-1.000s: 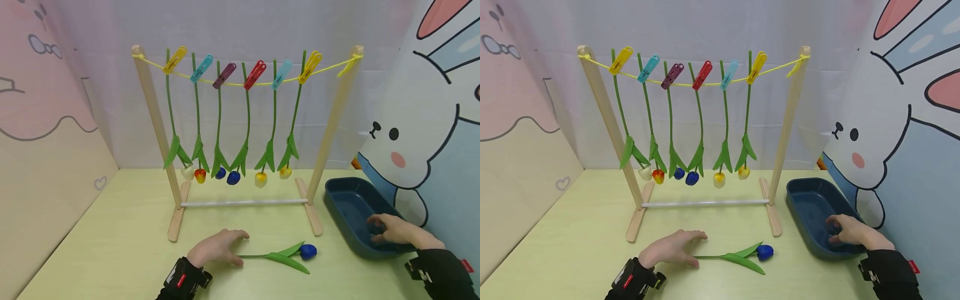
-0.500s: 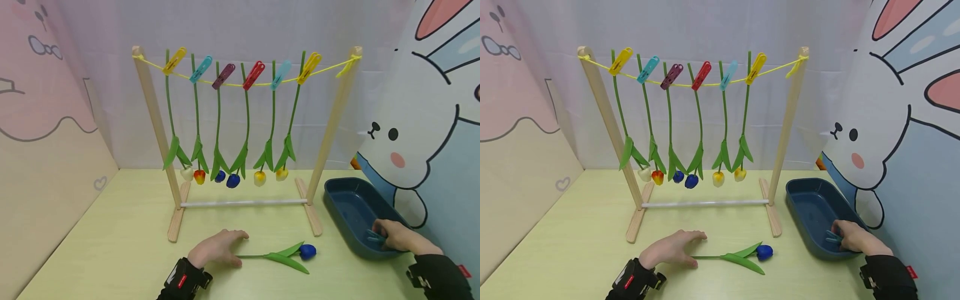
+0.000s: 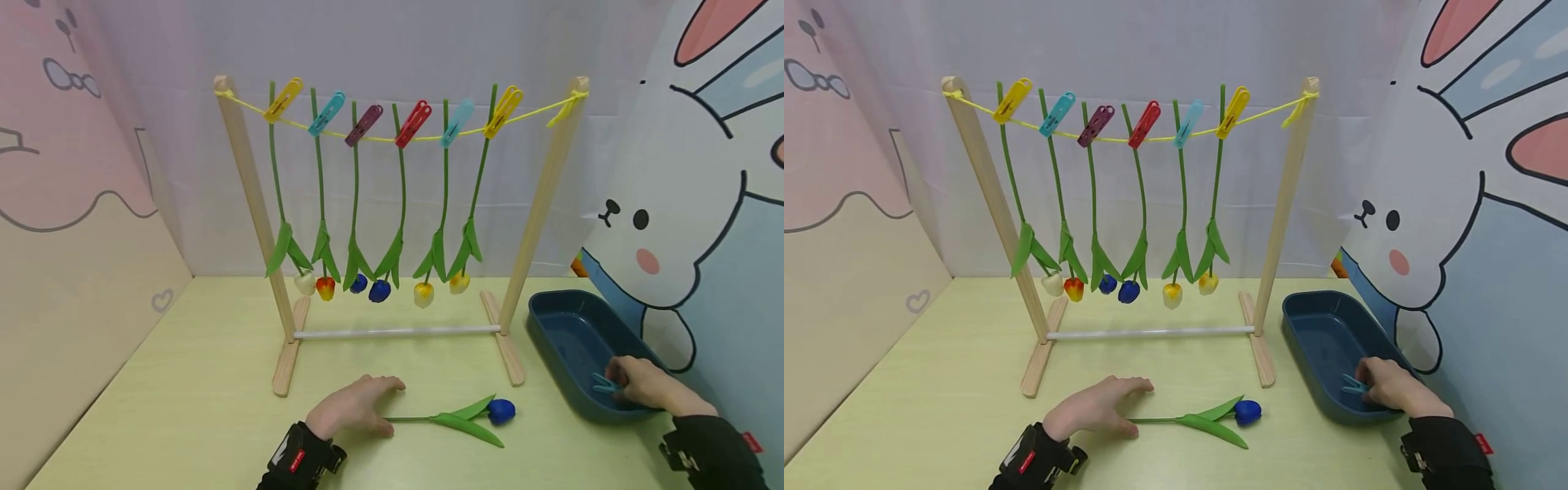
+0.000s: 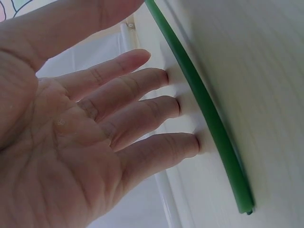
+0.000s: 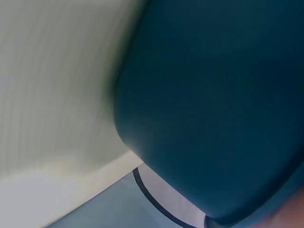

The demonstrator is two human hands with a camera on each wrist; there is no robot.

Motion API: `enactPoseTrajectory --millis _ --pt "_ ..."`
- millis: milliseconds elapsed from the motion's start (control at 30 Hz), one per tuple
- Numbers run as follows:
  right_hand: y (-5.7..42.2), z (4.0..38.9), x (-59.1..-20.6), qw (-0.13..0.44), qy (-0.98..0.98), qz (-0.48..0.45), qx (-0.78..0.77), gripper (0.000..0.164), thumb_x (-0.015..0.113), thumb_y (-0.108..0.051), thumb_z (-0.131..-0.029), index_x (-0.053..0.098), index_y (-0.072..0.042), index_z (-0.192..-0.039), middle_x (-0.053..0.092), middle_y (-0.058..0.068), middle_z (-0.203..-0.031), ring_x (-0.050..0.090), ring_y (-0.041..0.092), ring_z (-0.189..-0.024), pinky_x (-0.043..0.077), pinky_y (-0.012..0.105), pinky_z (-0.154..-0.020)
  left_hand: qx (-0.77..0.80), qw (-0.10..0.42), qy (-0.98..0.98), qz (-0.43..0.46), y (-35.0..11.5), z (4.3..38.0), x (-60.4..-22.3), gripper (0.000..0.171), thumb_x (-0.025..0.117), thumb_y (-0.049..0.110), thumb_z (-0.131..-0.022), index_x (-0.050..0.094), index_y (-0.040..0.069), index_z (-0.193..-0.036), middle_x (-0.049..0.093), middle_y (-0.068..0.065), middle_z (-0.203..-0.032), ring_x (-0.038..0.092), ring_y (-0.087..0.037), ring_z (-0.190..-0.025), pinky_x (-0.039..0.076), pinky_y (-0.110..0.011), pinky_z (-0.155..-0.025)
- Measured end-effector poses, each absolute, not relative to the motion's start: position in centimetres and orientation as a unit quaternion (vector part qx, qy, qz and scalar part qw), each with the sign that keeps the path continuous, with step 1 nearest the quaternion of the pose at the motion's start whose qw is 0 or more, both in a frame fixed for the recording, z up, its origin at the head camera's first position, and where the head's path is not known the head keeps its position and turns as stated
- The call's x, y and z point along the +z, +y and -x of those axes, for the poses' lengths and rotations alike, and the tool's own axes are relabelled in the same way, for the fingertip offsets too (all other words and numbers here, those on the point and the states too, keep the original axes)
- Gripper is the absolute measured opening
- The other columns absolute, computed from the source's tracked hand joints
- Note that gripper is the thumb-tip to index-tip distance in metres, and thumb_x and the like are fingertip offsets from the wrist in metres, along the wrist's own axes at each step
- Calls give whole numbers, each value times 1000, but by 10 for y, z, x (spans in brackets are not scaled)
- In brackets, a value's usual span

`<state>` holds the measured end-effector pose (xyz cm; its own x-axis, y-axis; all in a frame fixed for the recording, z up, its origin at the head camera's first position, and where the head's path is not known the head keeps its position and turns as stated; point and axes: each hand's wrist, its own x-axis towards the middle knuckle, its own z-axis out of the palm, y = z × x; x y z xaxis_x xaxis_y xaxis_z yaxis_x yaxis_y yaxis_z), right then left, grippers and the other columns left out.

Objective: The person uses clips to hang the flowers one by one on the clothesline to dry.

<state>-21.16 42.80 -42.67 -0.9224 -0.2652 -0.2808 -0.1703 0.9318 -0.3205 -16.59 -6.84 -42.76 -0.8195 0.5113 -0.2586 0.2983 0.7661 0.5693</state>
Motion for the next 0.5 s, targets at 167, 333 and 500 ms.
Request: enactPoseTrajectory --millis 167,333,500 --pt "425 212 -426 165 965 122 -161 32 84 -17 -80 61 -1 -95 51 1 -77 46 16 -72 40 32 -64 259 199 918 -224 -69 165 -427 64 86 17 -76 59 15 -134 61 -8 -141 56 -32 -123 50 -53 -101" --pt "422 213 -428 152 966 129 -162 28 82 -23 -84 62 -5 -93 48 -1 -74 44 12 -69 36 28 -63 260 199 918 -225 -69 165 -427 63 86 17 -76 59 15 -134 60 -8 -142 56 -32 -124 50 -53 -102" --pt "420 216 -430 135 970 135 -148 26 79 -23 -86 64 -3 -92 53 -1 -74 47 11 -67 38 28 -60 259 199 918 -224 -69 165 -428 62 86 17 -77 60 15 -133 60 -8 -141 56 -31 -123 50 -53 -101"
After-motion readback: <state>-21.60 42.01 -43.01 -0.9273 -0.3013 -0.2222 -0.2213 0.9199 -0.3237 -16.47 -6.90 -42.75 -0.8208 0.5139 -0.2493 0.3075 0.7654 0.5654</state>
